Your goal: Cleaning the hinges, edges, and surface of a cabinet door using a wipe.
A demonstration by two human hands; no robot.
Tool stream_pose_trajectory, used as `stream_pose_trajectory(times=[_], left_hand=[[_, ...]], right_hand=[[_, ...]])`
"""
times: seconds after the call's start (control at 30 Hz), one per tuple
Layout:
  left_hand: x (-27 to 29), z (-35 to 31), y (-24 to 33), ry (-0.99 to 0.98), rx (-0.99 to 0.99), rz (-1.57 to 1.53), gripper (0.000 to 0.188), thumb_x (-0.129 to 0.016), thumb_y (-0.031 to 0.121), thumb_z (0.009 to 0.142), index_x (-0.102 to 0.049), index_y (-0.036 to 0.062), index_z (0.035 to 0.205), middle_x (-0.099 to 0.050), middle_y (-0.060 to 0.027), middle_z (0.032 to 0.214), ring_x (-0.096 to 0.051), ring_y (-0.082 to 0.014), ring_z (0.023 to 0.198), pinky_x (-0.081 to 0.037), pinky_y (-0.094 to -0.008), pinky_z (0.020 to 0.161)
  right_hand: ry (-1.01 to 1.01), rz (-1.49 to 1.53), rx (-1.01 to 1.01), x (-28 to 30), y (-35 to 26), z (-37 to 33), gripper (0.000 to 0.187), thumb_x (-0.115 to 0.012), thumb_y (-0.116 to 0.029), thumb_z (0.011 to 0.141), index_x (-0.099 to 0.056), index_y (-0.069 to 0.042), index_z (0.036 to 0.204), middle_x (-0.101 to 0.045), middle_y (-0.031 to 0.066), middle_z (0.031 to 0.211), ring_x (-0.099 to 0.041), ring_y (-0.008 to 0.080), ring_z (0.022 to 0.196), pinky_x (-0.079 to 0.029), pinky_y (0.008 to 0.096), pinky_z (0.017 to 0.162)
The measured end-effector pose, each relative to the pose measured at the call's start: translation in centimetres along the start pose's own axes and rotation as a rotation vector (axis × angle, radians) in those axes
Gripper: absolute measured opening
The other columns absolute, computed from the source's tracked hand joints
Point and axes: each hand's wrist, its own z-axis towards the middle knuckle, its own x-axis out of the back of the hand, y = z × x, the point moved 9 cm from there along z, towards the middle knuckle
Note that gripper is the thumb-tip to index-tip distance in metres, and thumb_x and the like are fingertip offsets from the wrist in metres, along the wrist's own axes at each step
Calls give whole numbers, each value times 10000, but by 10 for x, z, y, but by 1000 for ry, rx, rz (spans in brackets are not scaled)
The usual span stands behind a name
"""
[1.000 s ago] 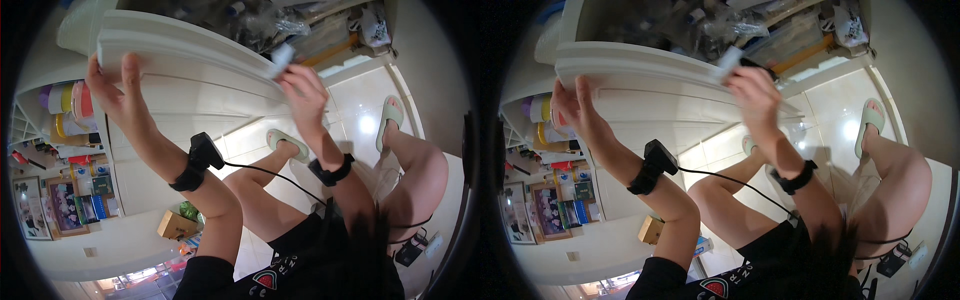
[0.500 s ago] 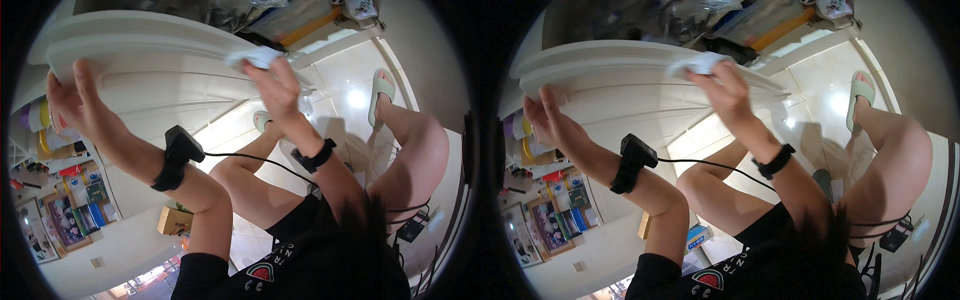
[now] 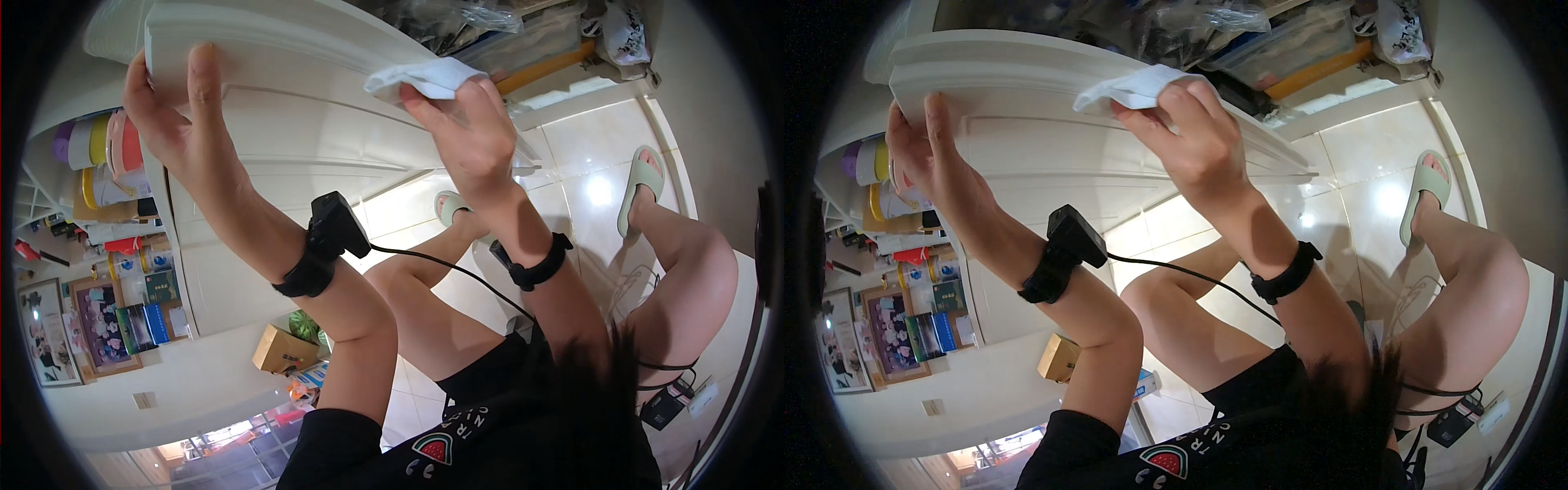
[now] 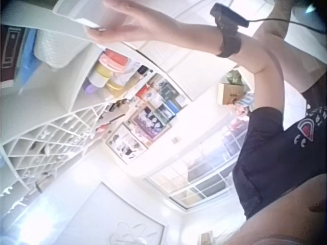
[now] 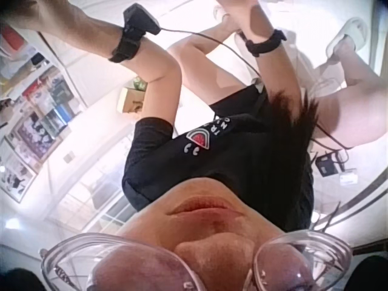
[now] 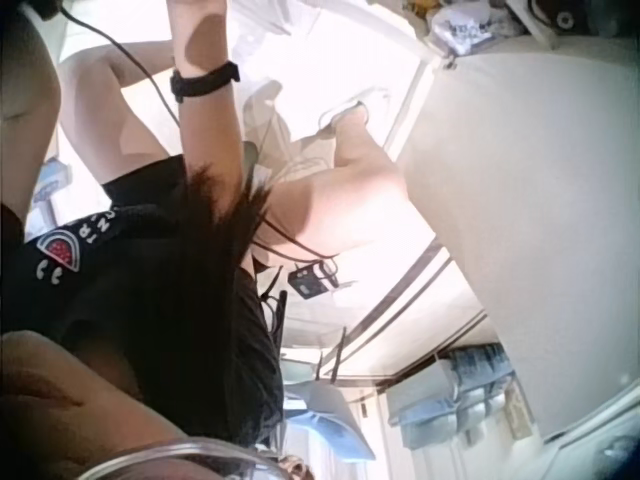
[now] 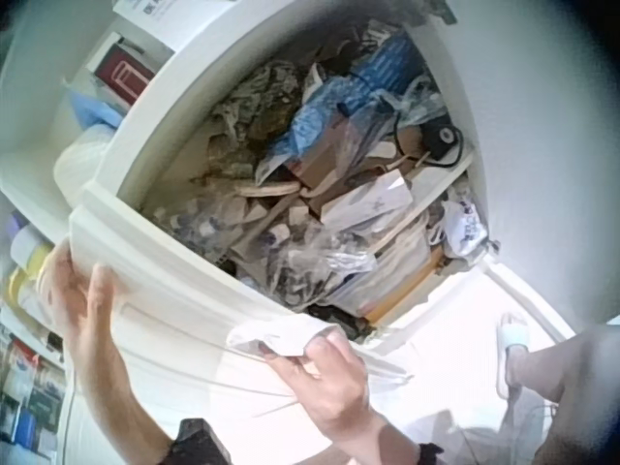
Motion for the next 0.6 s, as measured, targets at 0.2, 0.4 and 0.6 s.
stream_pose_trajectory(times=[0.2,0.4,0.6], left_hand=[[-4,-1,4,-17,1,23,554,-661,289,817,-438,-8,1227,-531,-129,1114,-484,-171,1092,-323,-297,973],[-7,4,0,-30,-28,3,609,-680,366,787,-450,2,1218,-544,-139,1102,-486,-184,1095,-321,-305,975],[-5,2,0,7,-45,-36,540,-713,283,785,-468,2,1176,-563,-94,1010,-540,-149,980,-406,-279,894]], right_hand=[[-96,20,-174,18,37,-65,175,-675,91,681,-684,18,839,-618,117,849,-612,243,779,-497,290,664],[-237,-67,-638,37,100,-158,191,-621,51,794,-671,-9,968,-621,124,906,-632,226,772,-505,270,674],[-447,-214,-861,60,147,-248,281,-553,47,806,-617,-2,1076,-607,164,1058,-594,305,980,-463,308,840]])
